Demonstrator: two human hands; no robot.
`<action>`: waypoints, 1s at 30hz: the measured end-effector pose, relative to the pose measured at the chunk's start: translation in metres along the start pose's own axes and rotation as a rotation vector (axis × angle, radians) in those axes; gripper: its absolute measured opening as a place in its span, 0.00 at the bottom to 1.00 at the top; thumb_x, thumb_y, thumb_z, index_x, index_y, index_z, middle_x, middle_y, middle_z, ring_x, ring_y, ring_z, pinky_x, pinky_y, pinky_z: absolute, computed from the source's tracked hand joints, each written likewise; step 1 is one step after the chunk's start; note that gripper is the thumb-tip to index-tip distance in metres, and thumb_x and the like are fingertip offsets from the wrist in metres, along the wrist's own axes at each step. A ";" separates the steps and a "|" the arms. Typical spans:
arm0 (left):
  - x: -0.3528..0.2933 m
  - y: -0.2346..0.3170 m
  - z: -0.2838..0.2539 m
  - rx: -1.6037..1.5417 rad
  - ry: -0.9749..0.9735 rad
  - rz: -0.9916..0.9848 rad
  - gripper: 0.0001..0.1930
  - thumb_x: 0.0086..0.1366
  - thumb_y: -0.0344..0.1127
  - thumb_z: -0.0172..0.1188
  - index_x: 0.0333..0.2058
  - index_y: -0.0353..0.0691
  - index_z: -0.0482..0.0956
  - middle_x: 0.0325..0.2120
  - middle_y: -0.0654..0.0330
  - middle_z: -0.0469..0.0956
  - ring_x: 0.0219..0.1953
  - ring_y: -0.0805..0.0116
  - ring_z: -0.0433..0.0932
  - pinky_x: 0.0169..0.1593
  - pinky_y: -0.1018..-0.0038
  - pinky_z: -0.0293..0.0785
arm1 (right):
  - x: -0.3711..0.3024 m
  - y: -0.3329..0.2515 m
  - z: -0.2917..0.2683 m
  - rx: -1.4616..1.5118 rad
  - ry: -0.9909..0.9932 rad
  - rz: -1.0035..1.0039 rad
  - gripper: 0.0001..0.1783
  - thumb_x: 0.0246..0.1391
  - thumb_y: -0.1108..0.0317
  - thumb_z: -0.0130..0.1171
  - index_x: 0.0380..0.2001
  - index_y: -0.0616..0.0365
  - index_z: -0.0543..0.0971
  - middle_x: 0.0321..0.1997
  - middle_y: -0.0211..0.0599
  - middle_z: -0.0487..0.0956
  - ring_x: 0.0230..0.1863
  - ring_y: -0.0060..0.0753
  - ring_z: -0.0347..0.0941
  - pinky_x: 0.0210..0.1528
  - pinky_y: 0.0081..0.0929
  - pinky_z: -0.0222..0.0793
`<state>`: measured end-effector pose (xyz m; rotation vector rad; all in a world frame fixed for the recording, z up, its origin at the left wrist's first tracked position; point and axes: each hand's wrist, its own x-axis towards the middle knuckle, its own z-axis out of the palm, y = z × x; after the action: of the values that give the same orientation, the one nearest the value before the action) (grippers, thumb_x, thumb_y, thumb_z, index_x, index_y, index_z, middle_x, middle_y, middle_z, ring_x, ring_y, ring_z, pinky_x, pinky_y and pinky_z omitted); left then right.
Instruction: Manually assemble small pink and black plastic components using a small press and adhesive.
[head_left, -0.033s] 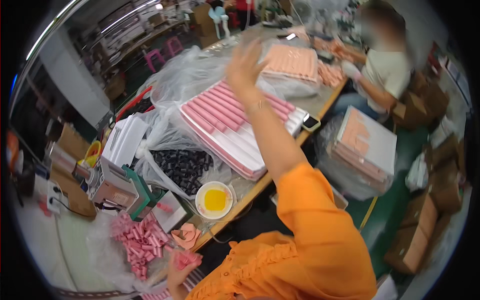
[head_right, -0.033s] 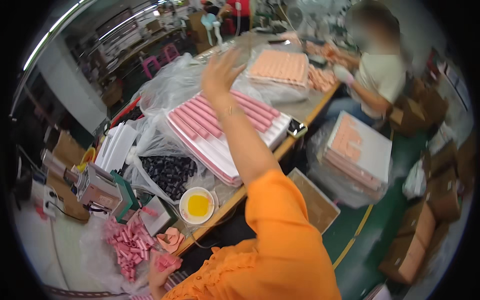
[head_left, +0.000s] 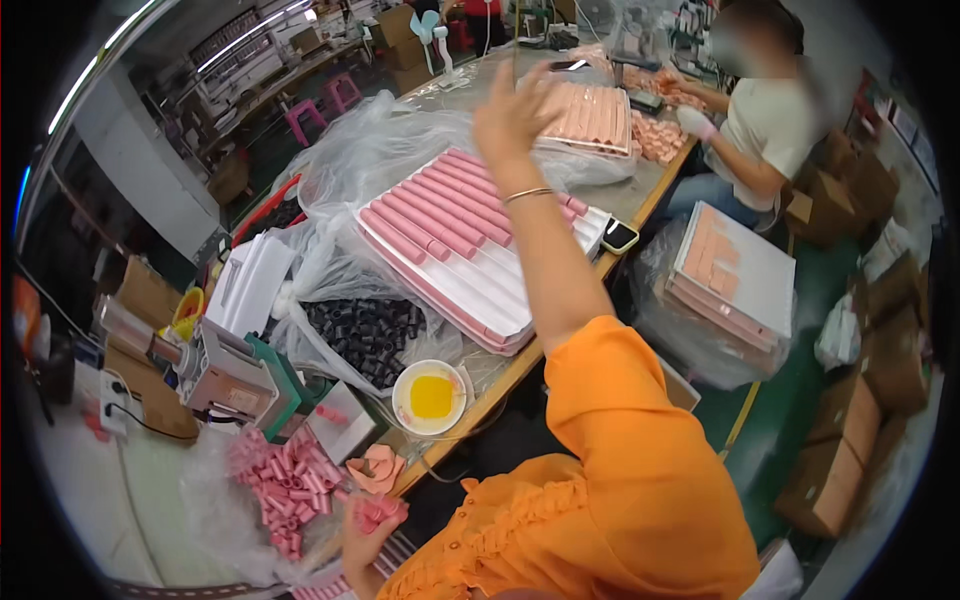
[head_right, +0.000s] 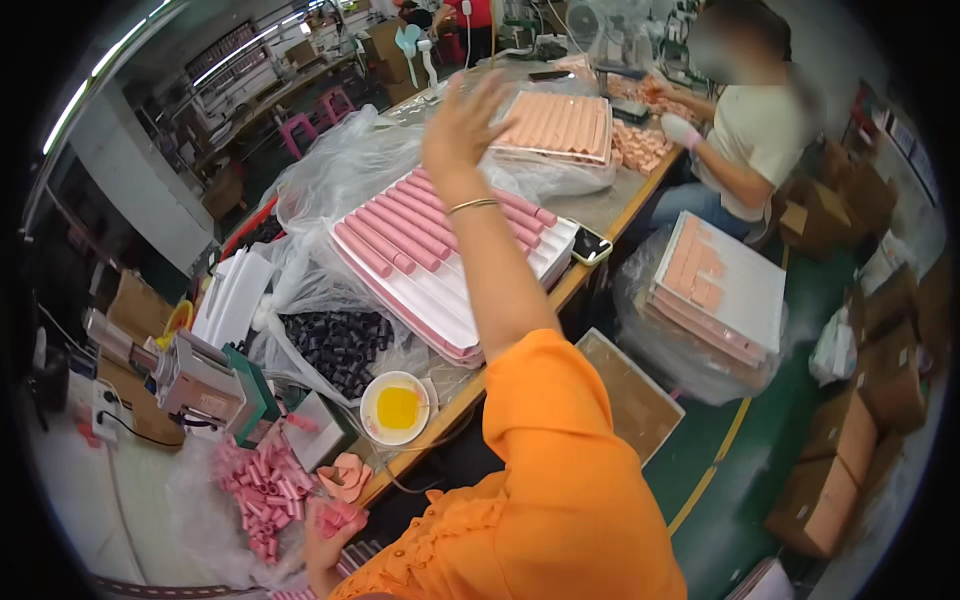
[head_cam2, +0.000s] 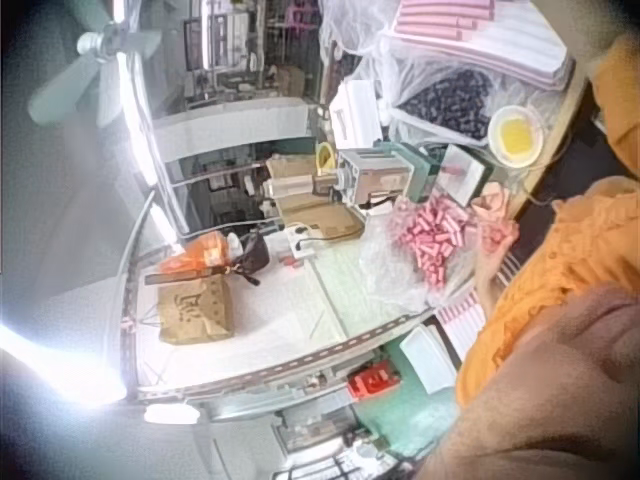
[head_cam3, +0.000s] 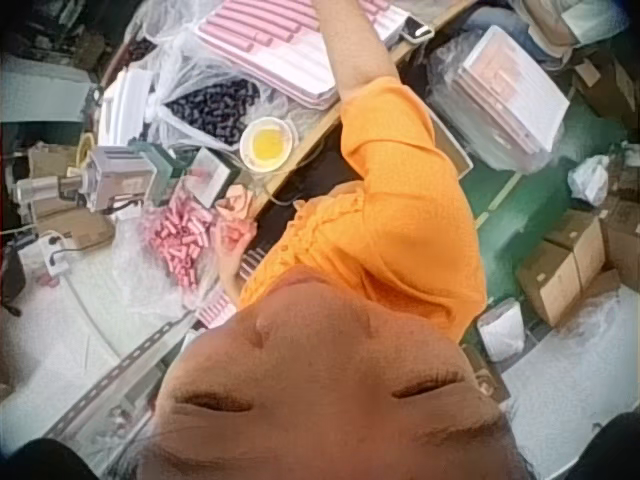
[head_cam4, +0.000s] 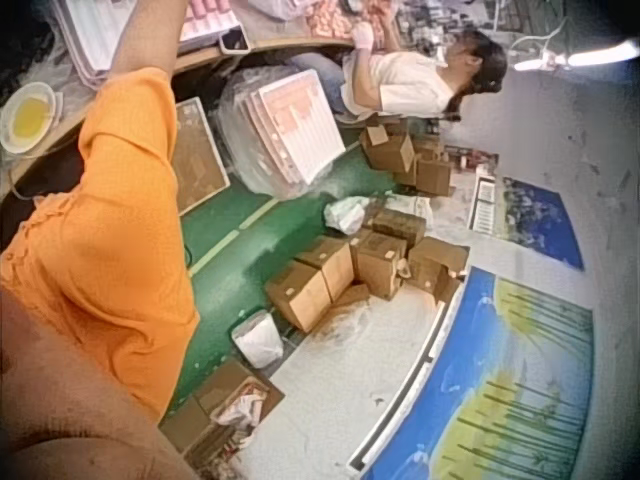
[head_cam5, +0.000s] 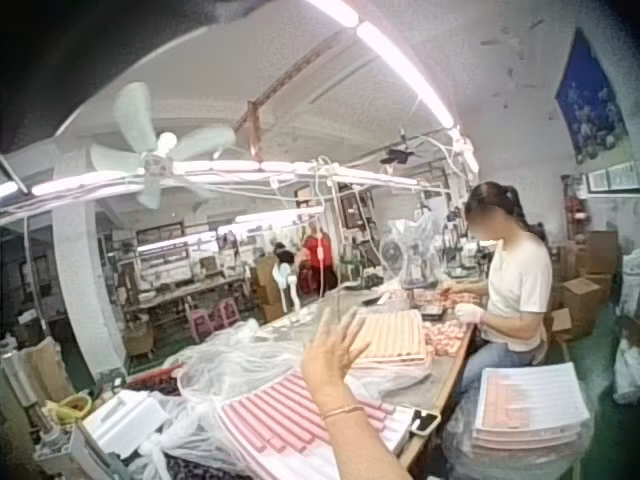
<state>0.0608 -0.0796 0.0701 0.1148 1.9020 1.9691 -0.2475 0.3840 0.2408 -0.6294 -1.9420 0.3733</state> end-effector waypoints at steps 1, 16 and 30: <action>0.011 -0.003 0.002 0.038 0.042 0.087 0.21 0.53 0.23 0.70 0.40 0.37 0.65 0.35 0.55 0.76 0.38 0.62 0.79 0.47 0.65 0.78 | 0.003 0.000 -0.013 0.078 0.091 0.040 0.35 0.55 0.61 0.60 0.65 0.55 0.63 0.74 0.57 0.46 0.75 0.62 0.38 0.67 0.70 0.41; 0.075 0.010 0.079 0.475 0.294 0.291 0.18 0.51 0.33 0.73 0.34 0.41 0.70 0.25 0.65 0.75 0.31 0.75 0.73 0.34 0.77 0.69 | -0.313 0.008 -0.127 1.041 -1.342 -0.325 0.11 0.55 0.68 0.64 0.40 0.60 0.79 0.29 0.42 0.79 0.26 0.35 0.76 0.29 0.29 0.70; -0.018 -0.036 -0.018 0.454 0.807 0.203 0.15 0.51 0.30 0.71 0.35 0.38 0.74 0.29 0.58 0.76 0.35 0.68 0.77 0.44 0.73 0.72 | -0.342 -0.029 -0.150 0.988 -1.602 -0.186 0.17 0.50 0.72 0.69 0.44 0.64 0.80 0.25 0.33 0.80 0.17 0.15 0.65 0.22 0.16 0.62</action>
<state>0.0798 -0.1024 0.0379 -0.4462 2.9318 1.8068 -0.0017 0.1596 0.0684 0.8020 -2.6681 1.9635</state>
